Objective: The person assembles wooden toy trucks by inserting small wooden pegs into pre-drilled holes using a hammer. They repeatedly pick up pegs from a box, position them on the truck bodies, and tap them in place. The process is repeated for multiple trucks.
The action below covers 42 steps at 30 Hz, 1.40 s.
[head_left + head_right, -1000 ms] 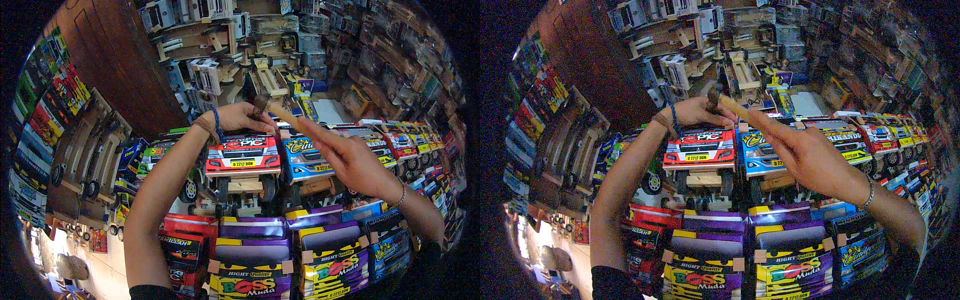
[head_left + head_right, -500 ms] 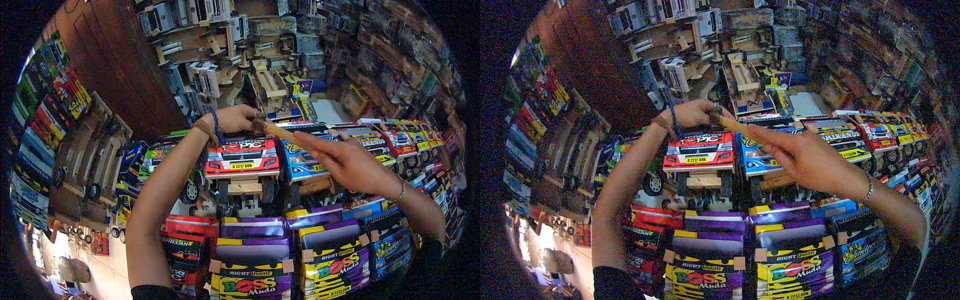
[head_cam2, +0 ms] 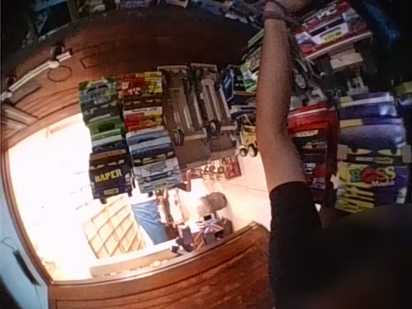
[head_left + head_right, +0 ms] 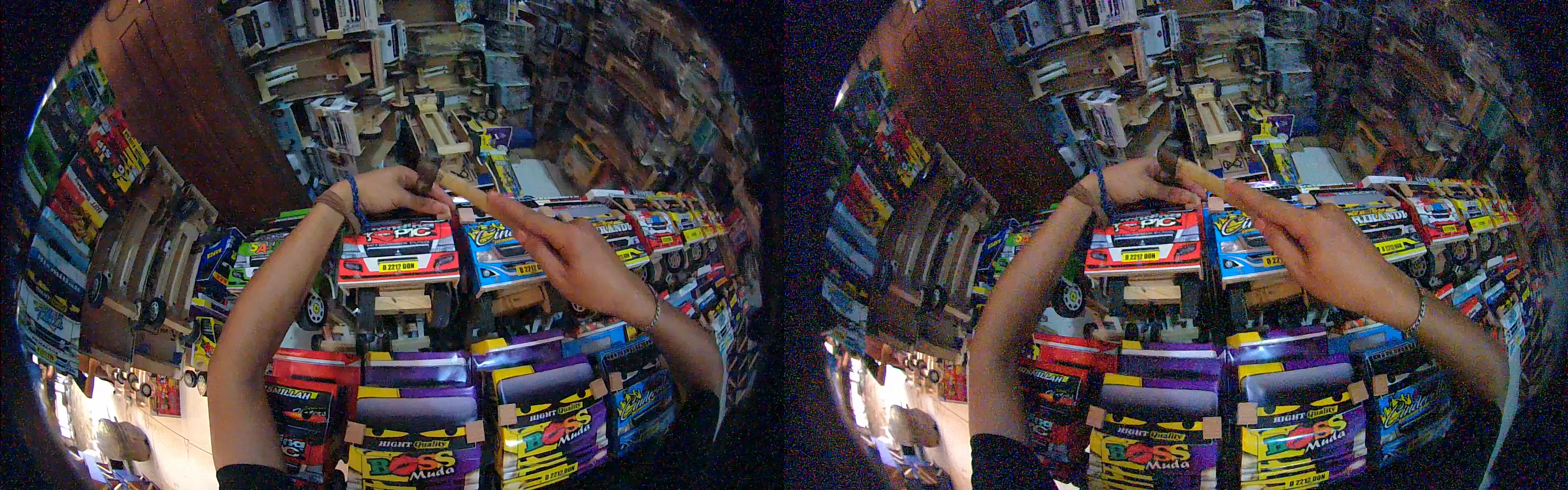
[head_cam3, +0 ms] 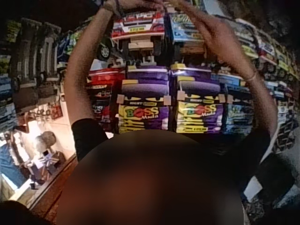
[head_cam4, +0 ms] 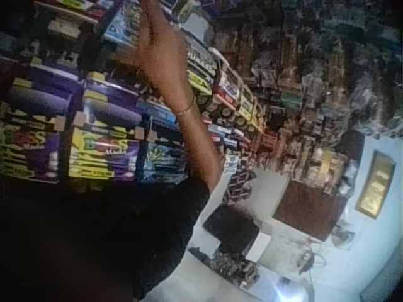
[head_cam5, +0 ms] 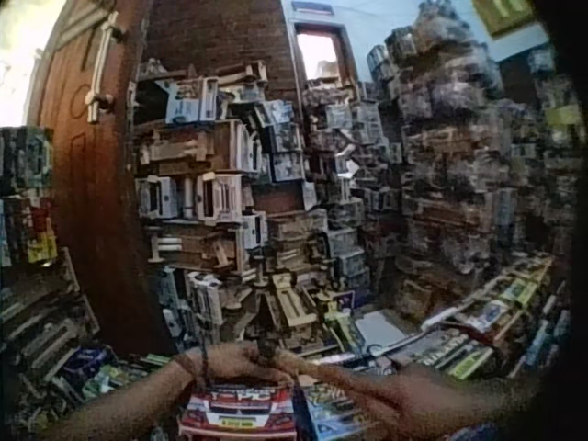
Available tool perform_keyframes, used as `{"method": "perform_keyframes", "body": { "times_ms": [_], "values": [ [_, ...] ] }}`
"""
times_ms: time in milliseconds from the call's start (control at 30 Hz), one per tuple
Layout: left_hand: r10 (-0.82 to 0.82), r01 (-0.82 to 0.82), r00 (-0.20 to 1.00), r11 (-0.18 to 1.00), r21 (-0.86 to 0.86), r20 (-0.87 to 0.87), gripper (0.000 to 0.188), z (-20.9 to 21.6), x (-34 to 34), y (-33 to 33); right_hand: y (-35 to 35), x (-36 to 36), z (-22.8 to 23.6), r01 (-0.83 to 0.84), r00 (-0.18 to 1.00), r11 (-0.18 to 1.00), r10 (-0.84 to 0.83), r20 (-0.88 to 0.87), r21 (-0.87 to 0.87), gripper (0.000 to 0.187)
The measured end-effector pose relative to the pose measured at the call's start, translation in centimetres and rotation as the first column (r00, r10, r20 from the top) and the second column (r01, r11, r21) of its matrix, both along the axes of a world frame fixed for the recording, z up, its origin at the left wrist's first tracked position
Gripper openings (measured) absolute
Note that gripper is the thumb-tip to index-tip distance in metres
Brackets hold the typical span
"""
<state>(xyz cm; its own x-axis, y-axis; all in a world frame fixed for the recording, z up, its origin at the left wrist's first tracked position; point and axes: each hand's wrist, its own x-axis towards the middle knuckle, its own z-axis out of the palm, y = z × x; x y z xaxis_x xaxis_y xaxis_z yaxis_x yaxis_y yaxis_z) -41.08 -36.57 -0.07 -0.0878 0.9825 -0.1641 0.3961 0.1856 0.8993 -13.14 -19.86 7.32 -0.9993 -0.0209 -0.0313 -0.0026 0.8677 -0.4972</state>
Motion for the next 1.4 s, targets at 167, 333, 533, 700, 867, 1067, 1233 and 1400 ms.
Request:
{"method": "perform_keyframes", "body": {
  "times_ms": [167, 333, 533, 700, 867, 1067, 1233, 1400],
  "values": [
    [0.014, -0.016, 0.997, 1.0, -0.016, -0.076, 0.039, 0.8, 0.9, -0.1, -0.2, 0.1, 0.1, 0.019, 0.998, 0.998, -0.022, -0.053, -0.065, 0.045],
    [0.011, -0.008, 0.986, 1.0, 0.02, -0.168, 0.038, 1.6, 1.2, -0.4, 0.5, 0.4, 0.4, -0.016, 0.996, 0.995, 0.024, -0.081, 0.101, 0.047],
    [0.042, -0.041, 0.973, 0.999, 0.009, -0.228, 0.038, 1.1, 1.1, -0.1, 6.3, 9.3, 4.4, 0.318, 0.65, 0.871, -0.487, -0.583, -0.373, 0.045],
    [0.156, -0.158, 0.983, 0.987, -0.014, -0.092, 0.036, -1.0, -1.6, -1.3, 14.1, 27.5, 9.0, 0.402, 0.424, 0.844, -0.515, -0.744, -0.355, 0.039],
    [0.018, -0.02, 0.999, 0.995, -0.093, -0.027, 0.043, -1.5, -5.4, -1.8, 20.8, 45.9, 7.0, 0.845, 0.02, 0.334, -0.8, -0.599, -0.418, 0.045],
    [0.168, -0.209, 0.972, 0.937, -0.279, -0.163, 0.044, 2.3, 0.0, -0.7, 32.8, 64.3, -12.2, 0.965, -0.045, -0.034, -0.998, 0.035, 0.261, 0.031],
    [0.449, -0.488, 0.873, 0.804, -0.34, -0.193, 0.054, 5.1, 6.7, 0.0, 27.6, 67.8, -28.9, 0.995, 0.062, 0.078, -0.968, 0.244, 0.054, 0.053],
    [0.551, -0.591, 0.806, 0.725, -0.353, -0.218, 0.063, 6.2, 9.0, 0.5, 22.2, 63.4, -32.7, 0.933, 0.061, 0.143, -0.968, 0.244, 0.332, 0.056]
  ]
}}
